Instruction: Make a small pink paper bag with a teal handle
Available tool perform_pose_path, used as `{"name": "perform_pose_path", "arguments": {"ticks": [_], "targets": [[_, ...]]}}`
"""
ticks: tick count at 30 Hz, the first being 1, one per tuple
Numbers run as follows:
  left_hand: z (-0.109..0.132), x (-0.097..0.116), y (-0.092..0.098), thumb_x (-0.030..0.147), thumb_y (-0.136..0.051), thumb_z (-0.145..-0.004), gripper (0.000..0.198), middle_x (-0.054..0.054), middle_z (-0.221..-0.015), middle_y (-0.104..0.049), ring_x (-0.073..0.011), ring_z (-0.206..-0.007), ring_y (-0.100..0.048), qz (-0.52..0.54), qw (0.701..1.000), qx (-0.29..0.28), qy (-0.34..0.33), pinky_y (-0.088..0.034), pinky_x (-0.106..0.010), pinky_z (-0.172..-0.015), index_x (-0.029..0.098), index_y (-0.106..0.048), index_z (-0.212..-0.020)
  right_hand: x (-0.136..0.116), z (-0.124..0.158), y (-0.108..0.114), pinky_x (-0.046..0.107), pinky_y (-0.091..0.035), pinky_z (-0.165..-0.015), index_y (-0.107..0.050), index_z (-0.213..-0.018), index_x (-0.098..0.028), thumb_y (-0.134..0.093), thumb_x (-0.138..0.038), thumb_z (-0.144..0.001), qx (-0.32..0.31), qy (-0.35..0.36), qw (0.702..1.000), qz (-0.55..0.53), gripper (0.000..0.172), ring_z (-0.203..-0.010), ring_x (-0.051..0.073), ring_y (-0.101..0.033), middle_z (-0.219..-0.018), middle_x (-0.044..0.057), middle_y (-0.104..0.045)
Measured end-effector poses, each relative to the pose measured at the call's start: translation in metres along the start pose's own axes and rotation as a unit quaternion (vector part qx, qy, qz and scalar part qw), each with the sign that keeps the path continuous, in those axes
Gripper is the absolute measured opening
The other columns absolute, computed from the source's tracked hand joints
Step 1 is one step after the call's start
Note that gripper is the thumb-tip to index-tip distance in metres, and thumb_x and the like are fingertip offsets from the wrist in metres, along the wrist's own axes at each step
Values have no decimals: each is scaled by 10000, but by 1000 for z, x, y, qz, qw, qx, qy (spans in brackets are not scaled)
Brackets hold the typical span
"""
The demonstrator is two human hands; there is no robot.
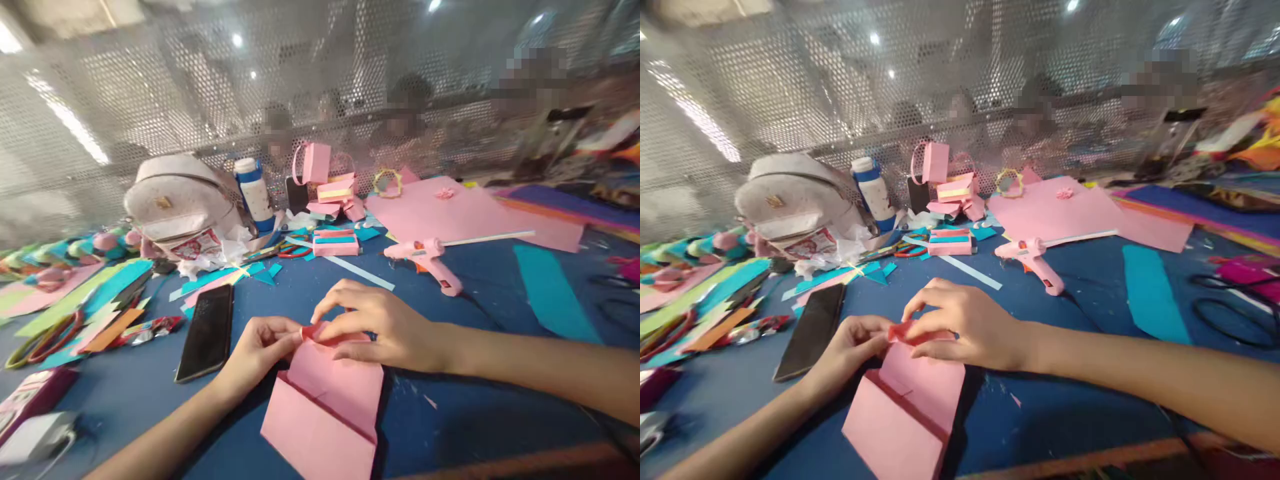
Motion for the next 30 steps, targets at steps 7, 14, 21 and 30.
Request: {"name": "perform_pose_path", "arguments": {"ticks": [7,14,21,30], "targets": [[-3,-6,-4,441,-728,-770,352,-37,-619,-666,-95,-550,-576,-19,999,-30,24,-439,-188,-563,91,-700,-766,-1,-8,4,266,-418,-804,-661,-917,-164,-595,-193,-919,-5,-66,997,-31,72,-859,136,-565,-916,12,-677],[-2,-5,-3,462,-729,-763,389,-17,-582,-603,-71,-520,-512,4,999,-30,19,-365,-173,-530,87,-647,-698,0,-25,5,227,-430,-711,-630,-1096,-196,-617,-141,-888,-45,-105,991,-63,215,-808,113,-577,-899,-12,-665],[-3,-7,-3,439,-725,-776,360,-20,-585,-618,-71,-521,-517,18,999,-27,29,-371,-175,-533,90,-673,-705,7,-29,4,253,-413,-767,-734,-964,-162,-638,-162,-892,-40,-15,999,-13,120,-869,144,-556,-893,34,-661],[-2,-5,-5,412,-747,-756,320,-47,-624,-677,-75,-525,-539,7,999,-30,29,-370,-168,-529,93,-745,-780,12,-22,5,266,-406,-757,-738,-938,-184,-628,-178,-903,-48,17,998,25,115,-870,150,-536,-914,33,-675]]}}
Point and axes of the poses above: each hand's wrist, its own z-axis away from the middle knuckle, its own y-axis out of the back of the hand, x = y × z, the point moved 2 cm from there along -z, towards the middle knuckle
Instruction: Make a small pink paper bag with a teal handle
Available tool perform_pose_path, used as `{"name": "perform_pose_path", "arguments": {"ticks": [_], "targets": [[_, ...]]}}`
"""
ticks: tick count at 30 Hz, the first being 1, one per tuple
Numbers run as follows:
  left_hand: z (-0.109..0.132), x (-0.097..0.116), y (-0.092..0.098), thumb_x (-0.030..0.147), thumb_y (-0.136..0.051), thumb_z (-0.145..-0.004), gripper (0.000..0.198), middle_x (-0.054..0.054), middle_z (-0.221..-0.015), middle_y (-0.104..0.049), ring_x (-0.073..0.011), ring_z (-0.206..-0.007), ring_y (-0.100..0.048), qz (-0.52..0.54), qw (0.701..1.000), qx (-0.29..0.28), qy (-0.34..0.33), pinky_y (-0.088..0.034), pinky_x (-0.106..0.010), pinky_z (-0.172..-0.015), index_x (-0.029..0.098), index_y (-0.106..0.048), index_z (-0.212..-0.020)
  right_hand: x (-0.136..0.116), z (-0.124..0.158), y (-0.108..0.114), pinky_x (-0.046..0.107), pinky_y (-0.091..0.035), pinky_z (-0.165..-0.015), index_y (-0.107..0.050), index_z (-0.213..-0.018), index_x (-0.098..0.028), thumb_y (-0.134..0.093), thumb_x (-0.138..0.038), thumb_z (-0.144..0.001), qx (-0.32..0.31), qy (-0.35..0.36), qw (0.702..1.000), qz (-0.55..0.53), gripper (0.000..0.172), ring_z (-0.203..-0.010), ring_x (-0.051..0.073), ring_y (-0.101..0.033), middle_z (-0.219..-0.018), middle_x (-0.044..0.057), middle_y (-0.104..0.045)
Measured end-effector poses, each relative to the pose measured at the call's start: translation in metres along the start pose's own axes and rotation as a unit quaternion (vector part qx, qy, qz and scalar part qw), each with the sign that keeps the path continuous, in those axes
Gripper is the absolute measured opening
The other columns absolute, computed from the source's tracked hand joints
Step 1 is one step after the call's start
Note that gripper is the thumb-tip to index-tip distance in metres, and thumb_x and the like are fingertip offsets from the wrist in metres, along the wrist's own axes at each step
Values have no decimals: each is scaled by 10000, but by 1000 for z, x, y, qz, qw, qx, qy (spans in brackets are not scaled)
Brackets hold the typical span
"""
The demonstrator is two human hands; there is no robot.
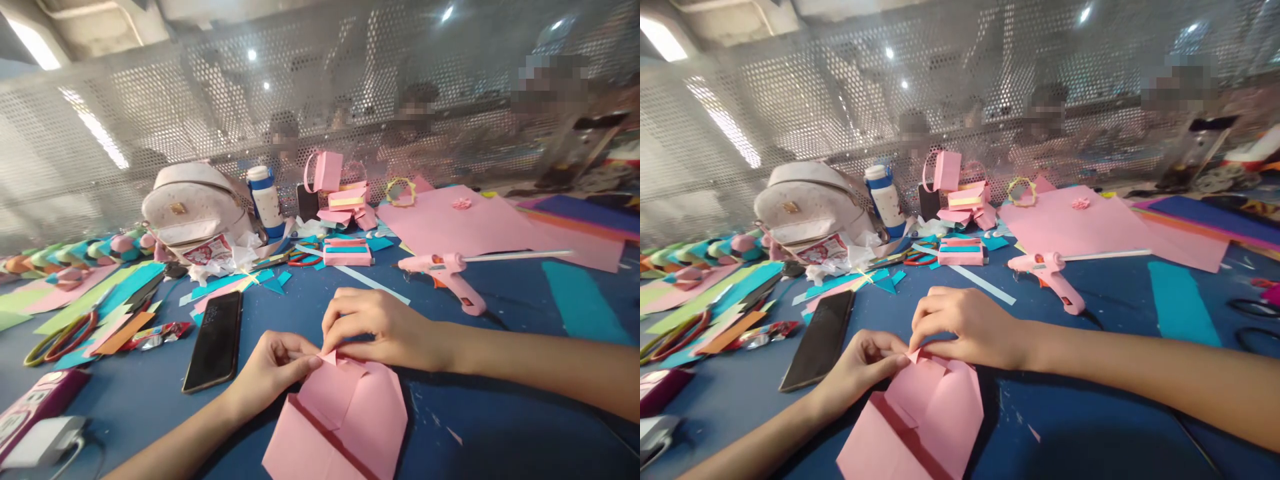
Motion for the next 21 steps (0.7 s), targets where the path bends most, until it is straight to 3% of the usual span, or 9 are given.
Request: {"name": "perform_pose_path", "arguments": {"ticks": [8,14,21], "targets": [[0,0,-1,402,-764,-731,315,10,-511,-559,-35,-464,-389,-44,999,16,-12,-255,-159,-458,94,-717,-687,-6,-2,-4,264,-409,-728,-713,-945,-174,-583,-186,-928,-4,40,997,72,132,-866,155,-524,-922,37,-670],[2,0,-3,462,-701,-775,388,-4,-512,-545,-49,-460,-385,-86,996,23,-13,-240,-176,-446,79,-755,-816,-9,-2,-5,256,-407,-705,-673,-842,-177,-633,-140,-860,3,1,998,66,58,-842,150,-509,-918,10,-664],[4,0,-5,461,-701,-774,389,-40,-581,-609,-58,-488,-394,-90,995,31,-9,-258,-187,-468,86,-763,-852,-10,1,-7,270,-418,-717,-636,-851,-182,-611,-137,-860,-13,-36,997,67,52,-843,162,-516,-928,23,-658]]}}
Point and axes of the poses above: each hand's wrist, its own z-axis away from the middle knuckle, its own y-axis out of the back of the hand, x = y × z, the point moved 2 cm from there along -z, towards the middle knuckle
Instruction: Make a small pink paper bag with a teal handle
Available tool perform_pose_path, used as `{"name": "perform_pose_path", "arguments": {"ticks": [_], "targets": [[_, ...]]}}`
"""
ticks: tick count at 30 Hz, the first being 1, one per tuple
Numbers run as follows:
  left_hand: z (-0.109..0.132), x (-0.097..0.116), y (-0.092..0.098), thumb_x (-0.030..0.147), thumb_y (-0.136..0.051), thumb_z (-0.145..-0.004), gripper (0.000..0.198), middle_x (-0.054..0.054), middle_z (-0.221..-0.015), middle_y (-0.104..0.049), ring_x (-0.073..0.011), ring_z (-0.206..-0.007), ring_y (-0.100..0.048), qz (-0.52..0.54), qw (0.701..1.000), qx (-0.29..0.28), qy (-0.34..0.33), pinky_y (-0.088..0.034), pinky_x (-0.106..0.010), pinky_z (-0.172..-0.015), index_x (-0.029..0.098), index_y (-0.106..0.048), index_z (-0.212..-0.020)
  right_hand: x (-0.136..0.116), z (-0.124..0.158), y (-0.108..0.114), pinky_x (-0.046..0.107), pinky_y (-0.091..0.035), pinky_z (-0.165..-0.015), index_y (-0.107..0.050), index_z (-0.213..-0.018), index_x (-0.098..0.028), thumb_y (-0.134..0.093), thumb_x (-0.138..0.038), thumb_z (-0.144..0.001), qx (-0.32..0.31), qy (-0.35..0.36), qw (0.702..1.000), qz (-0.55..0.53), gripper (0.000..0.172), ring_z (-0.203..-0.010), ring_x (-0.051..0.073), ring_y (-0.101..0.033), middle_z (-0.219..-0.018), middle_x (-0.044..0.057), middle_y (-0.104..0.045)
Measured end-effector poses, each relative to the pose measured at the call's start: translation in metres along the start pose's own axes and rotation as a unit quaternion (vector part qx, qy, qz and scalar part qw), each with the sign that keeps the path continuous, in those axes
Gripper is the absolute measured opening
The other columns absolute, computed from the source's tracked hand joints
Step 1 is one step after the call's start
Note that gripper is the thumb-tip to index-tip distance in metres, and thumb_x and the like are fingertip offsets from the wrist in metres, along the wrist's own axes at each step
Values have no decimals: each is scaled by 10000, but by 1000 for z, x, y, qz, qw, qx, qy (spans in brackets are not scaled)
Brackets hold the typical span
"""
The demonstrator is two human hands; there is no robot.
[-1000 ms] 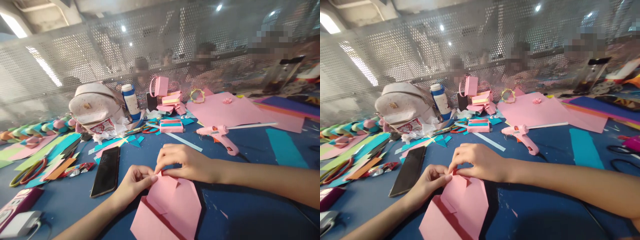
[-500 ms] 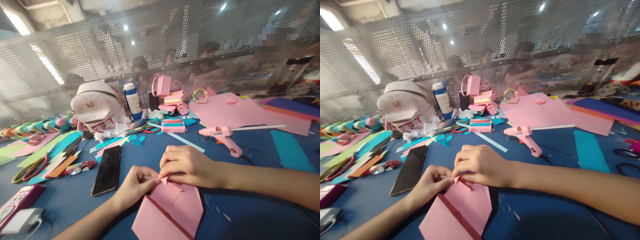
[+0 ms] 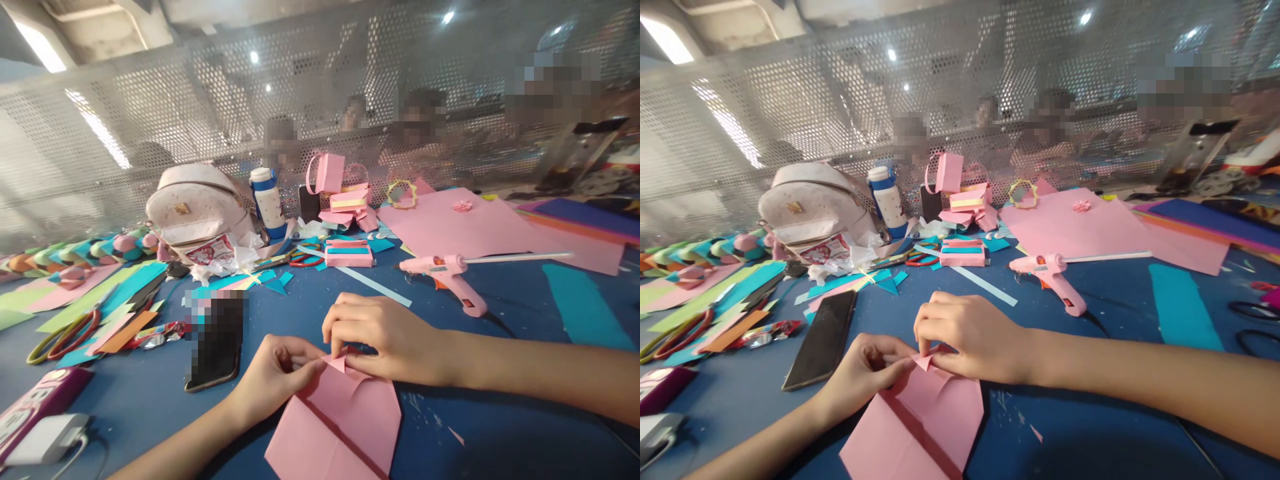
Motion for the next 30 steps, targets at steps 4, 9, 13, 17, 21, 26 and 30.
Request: {"name": "perform_pose_path", "arguments": {"ticks": [4,9,13,17,21,26,30], "targets": [[0,1,0,467,-699,-771,386,9,-490,-501,-49,-464,-331,-12,1000,12,-10,-211,-188,-449,84,-744,-774,-1,1,-1,274,-414,-754,-640,-933,-187,-587,-117,-880,-2,20,1000,1,102,-873,162,-513,-958,22,-654],[-1,0,1,471,-687,-780,399,15,-492,-483,-49,-470,-319,-17,1000,12,-10,-210,-189,-455,83,-759,-844,-1,1,-1,264,-400,-717,-657,-841,-180,-621,-127,-868,27,43,999,0,71,-830,152,-495,-932,19,-654],[-1,0,1,445,-682,-797,375,-31,-582,-594,-57,-504,-371,-15,1000,13,-11,-247,-186,-474,94,-770,-897,3,6,-3,267,-399,-712,-641,-790,-174,-620,-186,-894,56,28,998,-4,107,-816,146,-495,-930,19,-658],[-2,1,1,448,-688,-790,374,-29,-566,-597,-59,-501,-384,-10,1000,16,-6,-257,-180,-472,98,-775,-889,5,11,-3,275,-401,-727,-652,-855,-185,-623,-203,-897,33,5,999,-13,53,-844,156,-502,-953,23,-654],[-1,3,1,461,-689,-783,394,-16,-528,-563,-57,-483,-361,-15,1000,21,-9,-244,-182,-462,90,-774,-882,4,9,2,283,-411,-761,-645,-934,-204,-592,-150,-885,-23,-59,997,-43,90,-896,173,-521,-962,19,-650],[-1,3,2,454,-677,-798,381,-17,-525,-564,-66,-487,-383,-15,999,28,-23,-271,-187,-469,91,-773,-864,0,3,7,289,-408,-818,-631,-945,-198,-439,-142,-957,-57,-99,989,-98,200,-909,160,-549,-959,19,-645],[-1,1,2,453,-687,-793,380,-23,-535,-580,-73,-491,-409,-4,999,37,-30,-294,-194,-473,90,-766,-873,-1,-1,4,281,-409,-745,-634,-891,-194,-624,-407,-890,-32,-113,991,-63,213,-869,175,-548,-924,15,-649]]}}
Point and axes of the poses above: each hand's wrist, its own z-axis away from the middle knuckle, its own y-axis out of the back of the hand, x = y × z, the point moved 2 cm from there along -z, towards the middle knuckle
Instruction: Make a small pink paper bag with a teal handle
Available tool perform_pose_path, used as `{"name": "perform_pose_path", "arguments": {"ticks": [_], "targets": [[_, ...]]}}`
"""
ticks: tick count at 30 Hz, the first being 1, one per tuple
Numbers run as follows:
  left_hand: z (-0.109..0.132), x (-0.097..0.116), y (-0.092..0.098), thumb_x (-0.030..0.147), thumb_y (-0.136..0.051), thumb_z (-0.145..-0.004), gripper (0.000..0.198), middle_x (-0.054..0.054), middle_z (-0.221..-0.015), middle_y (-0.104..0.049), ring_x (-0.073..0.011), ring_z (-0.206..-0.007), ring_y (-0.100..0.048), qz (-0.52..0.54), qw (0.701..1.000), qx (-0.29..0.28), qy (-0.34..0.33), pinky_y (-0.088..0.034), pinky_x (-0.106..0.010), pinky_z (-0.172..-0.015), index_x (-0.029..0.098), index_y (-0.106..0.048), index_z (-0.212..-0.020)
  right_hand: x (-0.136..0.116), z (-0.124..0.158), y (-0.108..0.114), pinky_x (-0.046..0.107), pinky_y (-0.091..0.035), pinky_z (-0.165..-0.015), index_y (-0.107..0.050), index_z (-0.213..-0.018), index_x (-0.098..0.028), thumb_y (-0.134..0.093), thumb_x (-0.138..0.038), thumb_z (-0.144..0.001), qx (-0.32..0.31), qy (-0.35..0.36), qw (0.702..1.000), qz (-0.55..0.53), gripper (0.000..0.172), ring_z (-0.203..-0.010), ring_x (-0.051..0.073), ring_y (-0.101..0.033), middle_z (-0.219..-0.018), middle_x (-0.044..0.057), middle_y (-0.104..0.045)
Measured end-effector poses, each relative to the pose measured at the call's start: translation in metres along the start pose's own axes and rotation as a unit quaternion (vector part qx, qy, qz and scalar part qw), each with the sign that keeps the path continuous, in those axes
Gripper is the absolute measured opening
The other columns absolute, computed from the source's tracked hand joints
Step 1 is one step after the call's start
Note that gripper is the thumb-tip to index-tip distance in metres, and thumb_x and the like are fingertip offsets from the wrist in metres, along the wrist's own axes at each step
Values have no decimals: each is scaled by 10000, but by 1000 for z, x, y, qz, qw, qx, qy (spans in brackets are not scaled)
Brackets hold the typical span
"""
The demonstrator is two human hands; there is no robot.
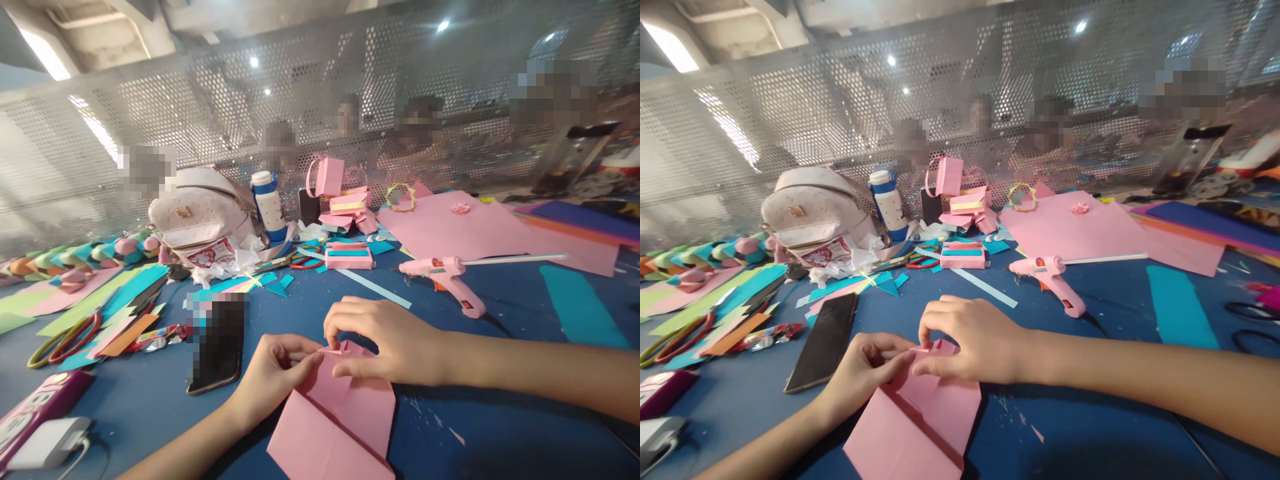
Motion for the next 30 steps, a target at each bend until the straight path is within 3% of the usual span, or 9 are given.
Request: {"name": "perform_pose_path", "arguments": {"ticks": [7,11,15,20,25,27,30], "targets": [[2,2,3,443,-681,-808,456,25,-504,-529,-60,-463,-387,27,997,64,-40,-317,-178,-462,100,-663,-1108,5,-12,0,277,-415,-775,-659,-838,-216,-627,-320,-907,80,7,996,29,129,-886,153,-568,-954,-8,-655],[4,6,7,432,-682,-808,405,6,-530,-599,-73,-447,-449,41,987,140,-74,-360,-177,-444,121,-660,-1067,5,-20,7,299,-433,-824,-678,-867,-229,-722,-263,-826,115,18,993,25,69,-947,176,-576,-1010,7,-656],[8,10,12,399,-699,-802,338,-7,-595,-668,-104,-502,-566,39,973,193,-123,-443,-178,-481,155,-673,-1035,1,-27,17,327,-433,-871,-677,-837,-214,-699,-228,-842,145,37,989,13,27,-967,182,-576,-971,18,-661],[10,21,18,385,-668,-832,306,-94,-892,-745,-218,-804,-706,68,969,152,-184,-576,-296,-702,164,-666,-1045,1,-34,28,294,-429,-872,-686,-801,-192,-617,-160,-901,135,111,984,-25,125,-948,150,-590,-990,35,-653],[7,41,21,294,-687,-827,352,-100,-1090,-682,-197,-918,-675,32,972,72,-222,-561,-269,-735,200,-598,-1155,-2,-37,36,321,-412,-881,-728,-822,-203,-604,-215,-922,110,186,976,31,160,-970,163,-555,-1037,51,-642],[6,49,17,274,-705,-810,303,-73,-1098,-644,-158,-878,-651,2,974,56,-221,-546,-236,-713,199,-606,-1087,-4,-36,37,336,-403,-888,-732,-821,-216,-608,-223,-920,114,206,970,59,159,-985,171,-533,-1054,49,-636],[4,54,10,310,-695,-814,199,5,-838,-607,-81,-634,-583,0,982,51,-180,-493,-185,-566,176,-573,-896,-4,-32,36,349,-398,-908,-727,-840,-231,-602,-238,-924,112,208,968,84,151,-1013,176,-519,-1092,46,-624]]}}
Point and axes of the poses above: each hand's wrist, its own z-axis away from the middle knuckle, its own y-axis out of the back of the hand, x = y × z, the point moved 2 cm from there along -z, towards the middle knuckle
